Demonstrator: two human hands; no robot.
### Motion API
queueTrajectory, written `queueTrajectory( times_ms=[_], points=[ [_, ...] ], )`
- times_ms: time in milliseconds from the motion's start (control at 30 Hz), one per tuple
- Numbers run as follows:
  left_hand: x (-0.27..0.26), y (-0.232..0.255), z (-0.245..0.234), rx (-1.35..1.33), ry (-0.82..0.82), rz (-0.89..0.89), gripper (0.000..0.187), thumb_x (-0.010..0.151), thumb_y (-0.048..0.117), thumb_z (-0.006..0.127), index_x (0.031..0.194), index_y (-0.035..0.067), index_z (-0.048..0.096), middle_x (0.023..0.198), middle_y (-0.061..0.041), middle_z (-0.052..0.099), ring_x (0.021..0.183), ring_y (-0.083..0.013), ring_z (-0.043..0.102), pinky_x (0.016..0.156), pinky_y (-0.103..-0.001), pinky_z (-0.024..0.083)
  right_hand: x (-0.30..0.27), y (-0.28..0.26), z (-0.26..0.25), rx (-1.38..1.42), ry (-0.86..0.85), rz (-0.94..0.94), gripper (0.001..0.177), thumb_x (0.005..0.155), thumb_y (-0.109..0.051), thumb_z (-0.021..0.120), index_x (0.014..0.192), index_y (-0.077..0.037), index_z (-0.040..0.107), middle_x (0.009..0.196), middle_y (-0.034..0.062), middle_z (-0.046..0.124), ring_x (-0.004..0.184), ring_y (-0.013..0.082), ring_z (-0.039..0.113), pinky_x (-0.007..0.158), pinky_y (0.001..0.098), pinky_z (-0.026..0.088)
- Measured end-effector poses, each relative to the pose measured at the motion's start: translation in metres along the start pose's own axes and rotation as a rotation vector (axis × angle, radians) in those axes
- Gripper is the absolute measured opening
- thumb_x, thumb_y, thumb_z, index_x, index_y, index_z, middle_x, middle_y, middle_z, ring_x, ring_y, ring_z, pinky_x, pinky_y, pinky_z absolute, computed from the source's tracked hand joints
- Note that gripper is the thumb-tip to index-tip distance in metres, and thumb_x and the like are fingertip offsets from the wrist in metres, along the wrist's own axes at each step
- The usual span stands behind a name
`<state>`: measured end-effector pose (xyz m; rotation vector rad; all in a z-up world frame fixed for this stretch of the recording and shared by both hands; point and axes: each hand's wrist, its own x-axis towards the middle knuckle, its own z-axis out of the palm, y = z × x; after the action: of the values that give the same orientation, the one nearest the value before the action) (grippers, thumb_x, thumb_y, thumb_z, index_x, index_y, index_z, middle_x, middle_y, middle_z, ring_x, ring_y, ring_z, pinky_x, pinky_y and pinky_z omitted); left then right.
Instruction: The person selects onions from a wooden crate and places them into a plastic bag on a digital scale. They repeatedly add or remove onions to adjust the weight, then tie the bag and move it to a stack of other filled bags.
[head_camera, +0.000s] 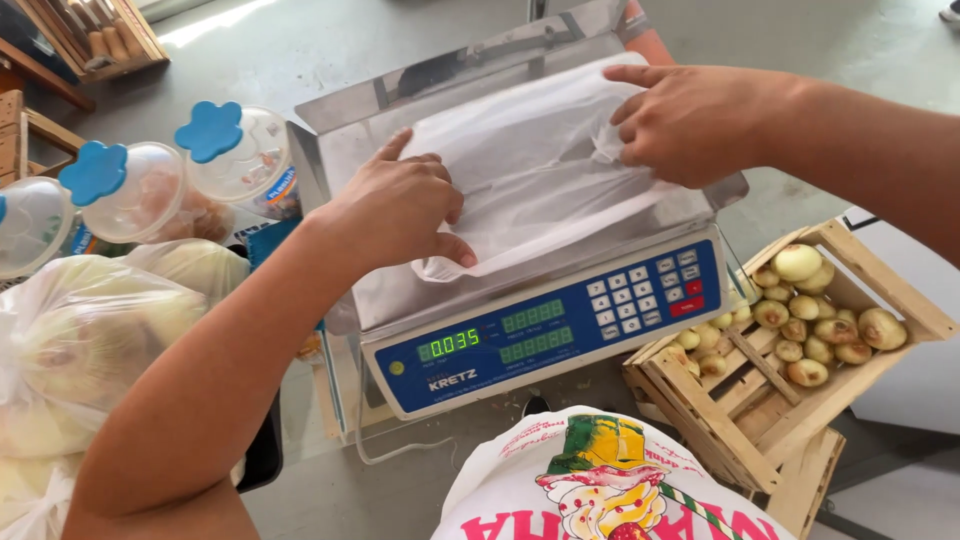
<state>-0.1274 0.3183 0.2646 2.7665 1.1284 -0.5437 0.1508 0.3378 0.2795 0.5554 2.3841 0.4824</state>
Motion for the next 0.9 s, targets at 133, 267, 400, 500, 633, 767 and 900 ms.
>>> queueTrajectory(
  times_ms=[133,267,400,500,633,767,900],
  points=[
    [-0.016,0.018,-0.005,-0.061,0.178,0.031,0.045,0.079,0.055,0.064,0.092,0.013,0.069,0.097,-0.001,0.067,0.112,-0.0165,0.051,0.115,-0.056,0.009,-0.016,0.000,0.021,0.077,0.450,-0.104,0.018,0.075,-0.002,0.061,0.086,-0.014,0.070,0.097,0.0063,0.071,0.099,0.0200,0.066,0.120,0.0502,0.024],
    [-0.039,0.051,-0.012,-0.041,0.466,0.103,0.038,0.083,0.044,0.062,0.103,0.012,0.066,0.114,-0.005,0.063,0.118,-0.0256,0.052,0.109,-0.058,0.021,-0.079,-0.016,0.026,0.320,1.025,-0.053,0.020,0.092,-0.002,0.051,0.094,-0.007,0.069,0.096,0.0066,0.069,0.090,0.0227,0.065,0.107,0.0452,0.043],
    [-0.057,0.095,-0.011,-0.022,0.579,0.078,0.031,0.080,0.036,0.064,0.103,0.015,0.064,0.120,-0.005,0.064,0.125,-0.0282,0.055,0.112,-0.049,0.029,-0.168,-0.054,0.109,0.529,1.207,0.349,0.016,0.100,0.012,0.056,0.101,0.003,0.070,0.103,0.0167,0.069,0.090,0.0312,0.065,0.097,0.0476,0.052],
    [-0.058,0.117,0.011,-0.111,0.556,0.033,0.045,0.069,0.034,0.069,0.104,0.005,0.069,0.123,-0.017,0.065,0.126,-0.0417,0.059,0.109,-0.052,0.048,-0.210,-0.103,0.241,0.828,1.185,0.773,0.018,0.096,0.019,0.060,0.102,0.005,0.069,0.096,0.0179,0.066,0.085,0.0277,0.060,0.078,0.0355,0.047],
    [-0.037,0.138,0.071,-0.360,0.626,0.089,0.034,0.078,0.022,0.068,0.108,0.007,0.065,0.131,-0.017,0.056,0.137,-0.0431,0.051,0.124,-0.052,0.040,-0.224,-0.203,0.410,1.005,1.011,1.161,0.015,0.087,0.009,0.061,0.095,0.000,0.071,0.092,0.0124,0.068,0.086,0.0244,0.063,0.081,0.0355,0.048],
    [0.010,0.189,0.061,-0.147,0.606,0.235,0.025,0.081,0.026,0.071,0.102,0.012,0.070,0.119,-0.013,0.064,0.119,-0.0410,0.060,0.109,-0.051,0.048,-0.176,-0.286,0.476,1.687,0.486,1.409,0.015,0.089,-0.003,0.060,0.099,-0.008,0.068,0.096,0.0088,0.068,0.073,0.0145,0.056,0.068,0.0278,0.047],
    [0.041,0.232,0.051,-0.046,0.513,0.266,0.014,0.084,0.029,0.064,0.092,0.019,0.070,0.113,-0.004,0.066,0.113,-0.0351,0.063,0.110,-0.059,0.036,-0.097,-0.345,0.502,2.014,0.160,1.345,0.034,0.086,-0.027,0.065,0.117,-0.012,0.061,0.121,0.0099,0.055,0.099,0.0238,0.059,0.083,0.0357,0.047]
  ],
)
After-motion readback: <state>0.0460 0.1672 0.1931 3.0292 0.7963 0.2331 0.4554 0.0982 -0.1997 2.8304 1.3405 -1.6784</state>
